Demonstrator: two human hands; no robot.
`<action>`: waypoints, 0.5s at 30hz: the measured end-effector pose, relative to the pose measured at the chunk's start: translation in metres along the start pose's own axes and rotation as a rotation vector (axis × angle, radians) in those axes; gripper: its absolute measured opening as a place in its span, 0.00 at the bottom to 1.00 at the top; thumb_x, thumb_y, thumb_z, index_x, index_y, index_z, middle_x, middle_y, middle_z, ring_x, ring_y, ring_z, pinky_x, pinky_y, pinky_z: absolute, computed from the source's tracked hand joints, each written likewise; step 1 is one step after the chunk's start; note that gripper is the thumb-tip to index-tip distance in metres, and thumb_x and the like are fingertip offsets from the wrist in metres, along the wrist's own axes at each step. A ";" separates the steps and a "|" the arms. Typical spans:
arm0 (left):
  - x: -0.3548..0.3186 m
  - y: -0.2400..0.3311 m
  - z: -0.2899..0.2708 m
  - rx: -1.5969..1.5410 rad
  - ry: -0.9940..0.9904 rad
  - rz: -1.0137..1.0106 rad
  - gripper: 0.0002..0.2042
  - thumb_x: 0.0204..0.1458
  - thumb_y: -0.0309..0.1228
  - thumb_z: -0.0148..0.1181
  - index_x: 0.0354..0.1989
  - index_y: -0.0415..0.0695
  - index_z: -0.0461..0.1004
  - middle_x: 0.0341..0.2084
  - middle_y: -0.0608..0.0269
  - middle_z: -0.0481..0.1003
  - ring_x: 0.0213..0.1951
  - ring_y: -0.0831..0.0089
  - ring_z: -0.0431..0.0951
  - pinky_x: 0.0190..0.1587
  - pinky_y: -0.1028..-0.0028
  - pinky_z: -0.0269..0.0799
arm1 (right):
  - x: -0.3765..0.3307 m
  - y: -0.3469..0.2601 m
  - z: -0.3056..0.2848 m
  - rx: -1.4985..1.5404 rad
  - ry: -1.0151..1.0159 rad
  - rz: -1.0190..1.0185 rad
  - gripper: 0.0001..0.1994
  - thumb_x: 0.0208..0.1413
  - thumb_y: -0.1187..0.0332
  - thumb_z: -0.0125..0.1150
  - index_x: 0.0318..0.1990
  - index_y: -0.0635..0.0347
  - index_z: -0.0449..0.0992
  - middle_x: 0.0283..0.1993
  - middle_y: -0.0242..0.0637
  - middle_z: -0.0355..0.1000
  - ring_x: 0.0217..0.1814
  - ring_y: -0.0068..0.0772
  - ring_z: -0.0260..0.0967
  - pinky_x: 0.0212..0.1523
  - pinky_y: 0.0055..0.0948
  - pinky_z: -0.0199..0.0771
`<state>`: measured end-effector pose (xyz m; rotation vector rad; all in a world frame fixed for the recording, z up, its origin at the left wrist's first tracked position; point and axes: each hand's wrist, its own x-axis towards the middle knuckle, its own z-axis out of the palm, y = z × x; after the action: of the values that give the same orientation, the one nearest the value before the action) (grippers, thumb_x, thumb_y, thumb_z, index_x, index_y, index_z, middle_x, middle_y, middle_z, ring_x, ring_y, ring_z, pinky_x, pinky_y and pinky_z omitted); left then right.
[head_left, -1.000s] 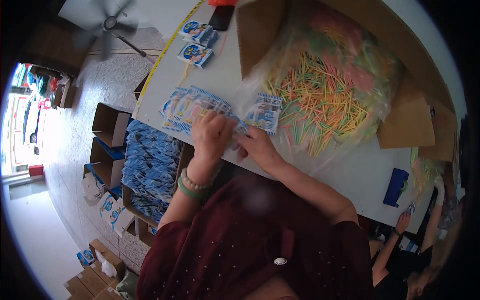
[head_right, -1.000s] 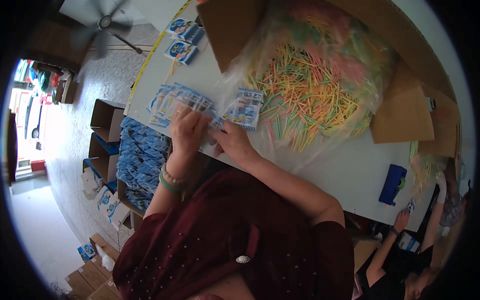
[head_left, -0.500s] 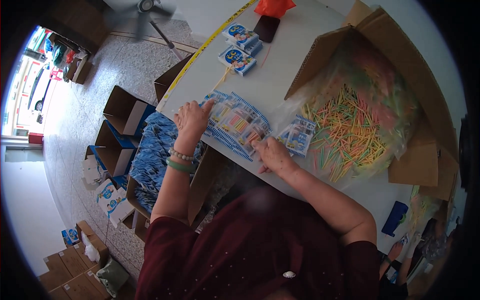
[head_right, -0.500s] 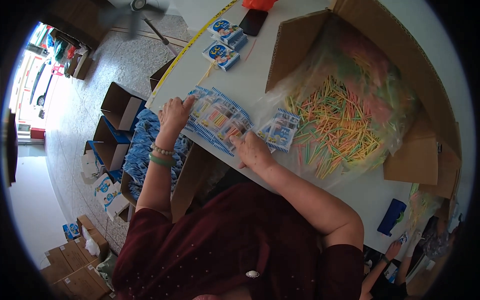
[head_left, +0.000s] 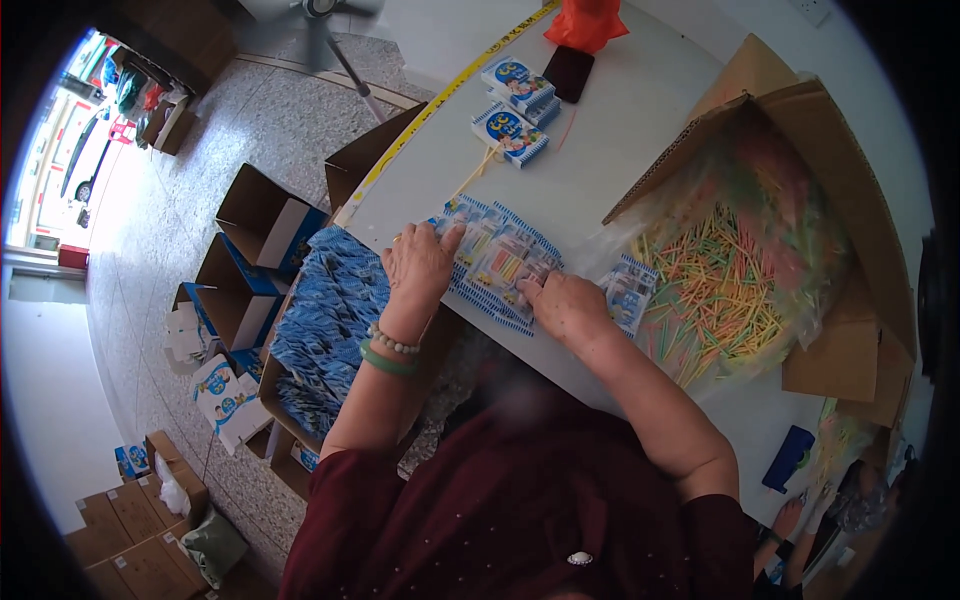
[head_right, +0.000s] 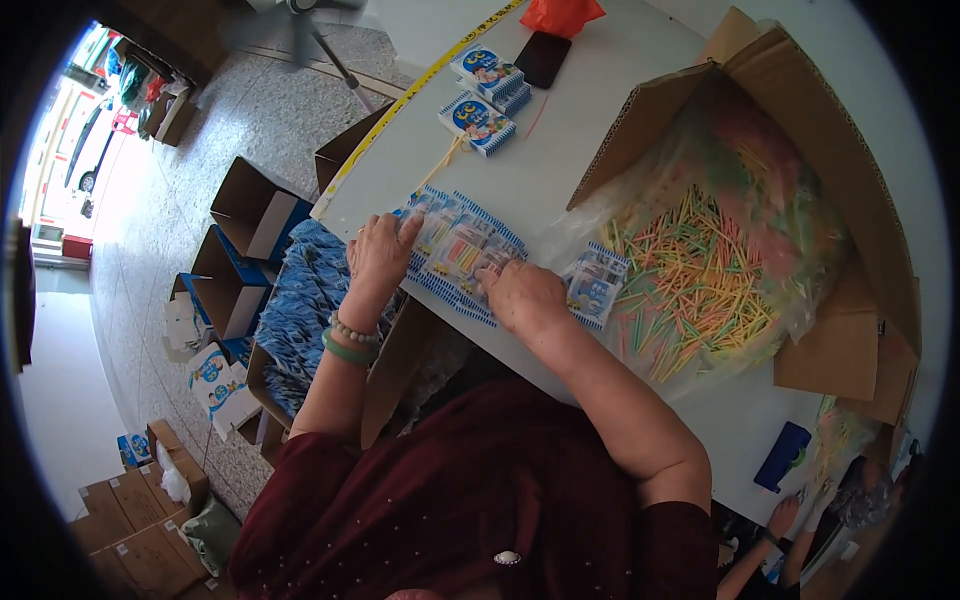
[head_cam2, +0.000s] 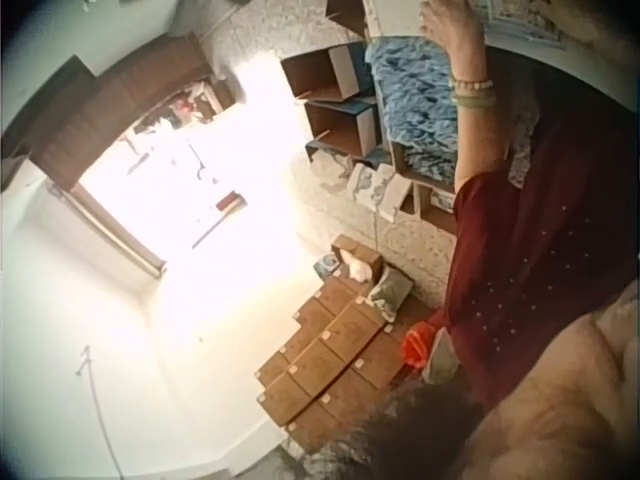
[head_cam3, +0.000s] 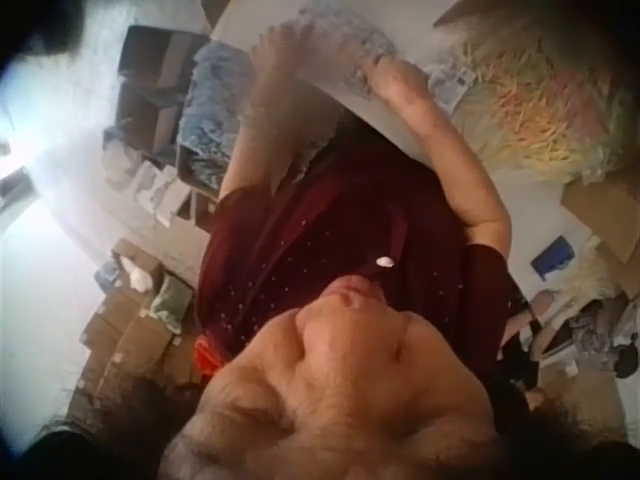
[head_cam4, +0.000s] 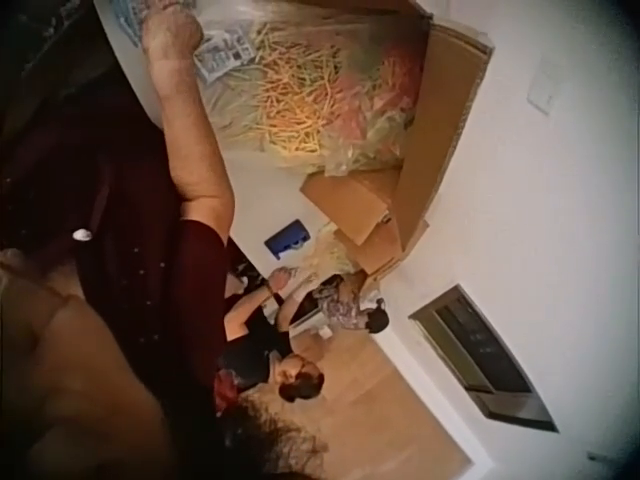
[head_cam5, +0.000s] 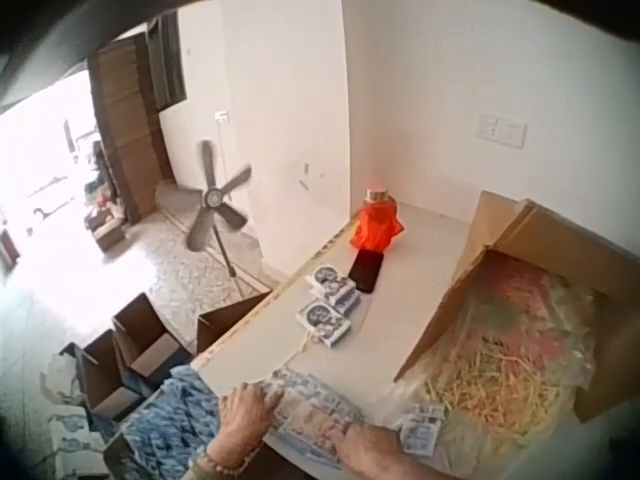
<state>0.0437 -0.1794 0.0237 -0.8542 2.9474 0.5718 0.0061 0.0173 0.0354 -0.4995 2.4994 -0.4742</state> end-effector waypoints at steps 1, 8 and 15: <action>0.002 -0.001 0.000 -0.005 -0.031 -0.023 0.22 0.52 0.50 0.54 0.38 0.39 0.74 0.40 0.52 0.73 0.47 0.54 0.70 0.49 0.55 0.60 | 0.001 -0.002 0.000 -0.024 -0.017 0.010 0.27 0.59 0.48 0.45 0.35 0.69 0.77 0.36 0.56 0.75 0.42 0.57 0.73 0.46 0.45 0.71; 0.008 -0.005 0.001 0.162 0.123 0.265 0.21 0.52 0.48 0.56 0.34 0.39 0.75 0.38 0.52 0.73 0.48 0.54 0.70 0.49 0.57 0.60 | 0.002 -0.006 0.005 -0.016 -0.008 -0.027 0.26 0.60 0.50 0.45 0.35 0.69 0.77 0.37 0.56 0.75 0.43 0.56 0.73 0.46 0.45 0.71; 0.001 -0.016 0.011 -0.195 -0.029 0.066 0.24 0.52 0.51 0.56 0.35 0.37 0.72 0.30 0.44 0.76 0.37 0.46 0.76 0.38 0.55 0.68 | 0.000 -0.008 0.000 0.033 -0.025 0.026 0.25 0.57 0.48 0.50 0.36 0.68 0.75 0.37 0.55 0.75 0.43 0.56 0.72 0.45 0.45 0.71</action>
<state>0.0504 -0.1887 0.0075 -0.7570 2.9393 0.8792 0.0079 0.0098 0.0386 -0.4562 2.4668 -0.4955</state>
